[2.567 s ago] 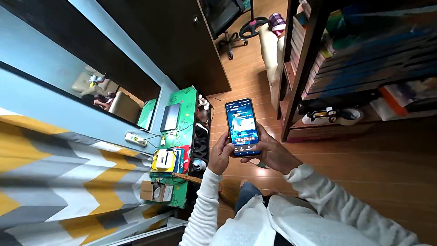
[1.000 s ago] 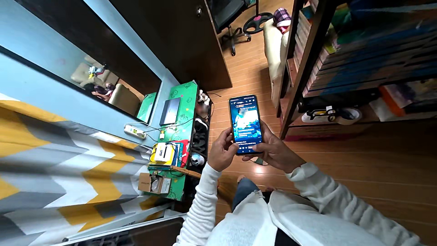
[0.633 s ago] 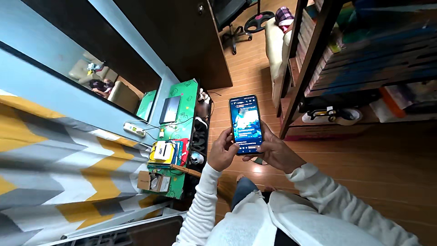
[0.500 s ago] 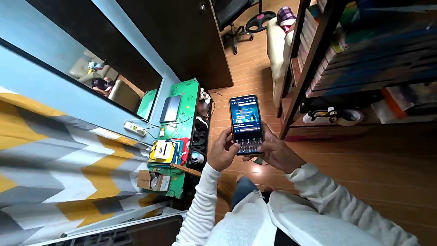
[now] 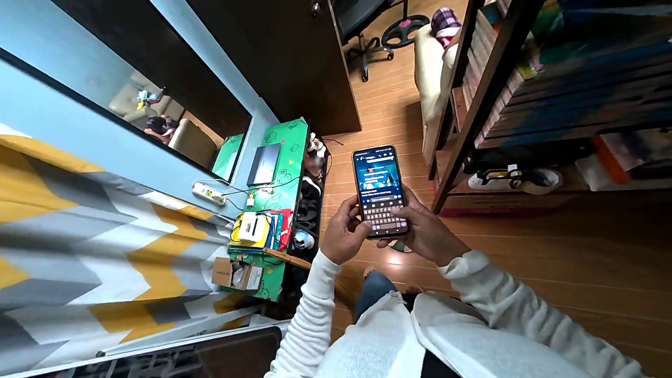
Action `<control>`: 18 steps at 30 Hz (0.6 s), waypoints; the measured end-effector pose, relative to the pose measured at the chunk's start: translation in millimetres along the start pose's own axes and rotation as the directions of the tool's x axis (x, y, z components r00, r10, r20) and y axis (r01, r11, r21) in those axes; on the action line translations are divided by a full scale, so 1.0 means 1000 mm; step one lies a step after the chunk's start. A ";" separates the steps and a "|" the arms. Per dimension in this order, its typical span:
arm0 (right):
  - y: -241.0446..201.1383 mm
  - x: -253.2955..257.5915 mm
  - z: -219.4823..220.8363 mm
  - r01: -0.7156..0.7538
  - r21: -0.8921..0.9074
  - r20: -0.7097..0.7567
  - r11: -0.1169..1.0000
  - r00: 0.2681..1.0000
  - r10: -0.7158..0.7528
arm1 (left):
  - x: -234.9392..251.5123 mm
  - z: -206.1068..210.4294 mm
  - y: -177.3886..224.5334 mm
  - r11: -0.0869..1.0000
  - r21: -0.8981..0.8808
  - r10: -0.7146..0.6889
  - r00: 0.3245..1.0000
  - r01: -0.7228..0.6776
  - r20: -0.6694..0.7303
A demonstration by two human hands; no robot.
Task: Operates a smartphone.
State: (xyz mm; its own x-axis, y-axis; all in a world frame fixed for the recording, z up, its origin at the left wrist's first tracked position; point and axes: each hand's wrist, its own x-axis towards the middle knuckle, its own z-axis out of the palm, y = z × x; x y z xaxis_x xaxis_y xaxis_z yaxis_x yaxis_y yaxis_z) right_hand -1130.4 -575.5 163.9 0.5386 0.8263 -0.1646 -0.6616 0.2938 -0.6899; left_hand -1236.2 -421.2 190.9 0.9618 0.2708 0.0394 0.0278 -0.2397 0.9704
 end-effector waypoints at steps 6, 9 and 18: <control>0.001 -0.001 -0.001 -0.010 -0.002 -0.017 1.000 1.000 0.010 | -0.001 0.002 -0.001 1.000 0.007 -0.007 1.000 0.007 0.006; 0.002 -0.003 -0.001 0.009 -0.023 -0.006 1.000 1.000 -0.009 | -0.001 0.002 -0.002 1.000 0.026 -0.009 1.000 0.009 0.004; 0.002 -0.005 0.003 0.030 -0.052 -0.094 0.998 0.995 -0.035 | -0.001 0.006 0.000 0.999 0.034 -0.037 0.999 0.036 0.018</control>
State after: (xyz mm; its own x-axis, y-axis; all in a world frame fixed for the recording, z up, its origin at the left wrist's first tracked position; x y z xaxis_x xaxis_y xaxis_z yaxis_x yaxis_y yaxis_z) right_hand -1136.0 -577.2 165.6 0.6082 0.7666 -0.2060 -0.6171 0.2934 -0.7301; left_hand -1236.0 -427.2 189.5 0.9650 0.2624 -0.0008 0.0719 -0.2615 0.9625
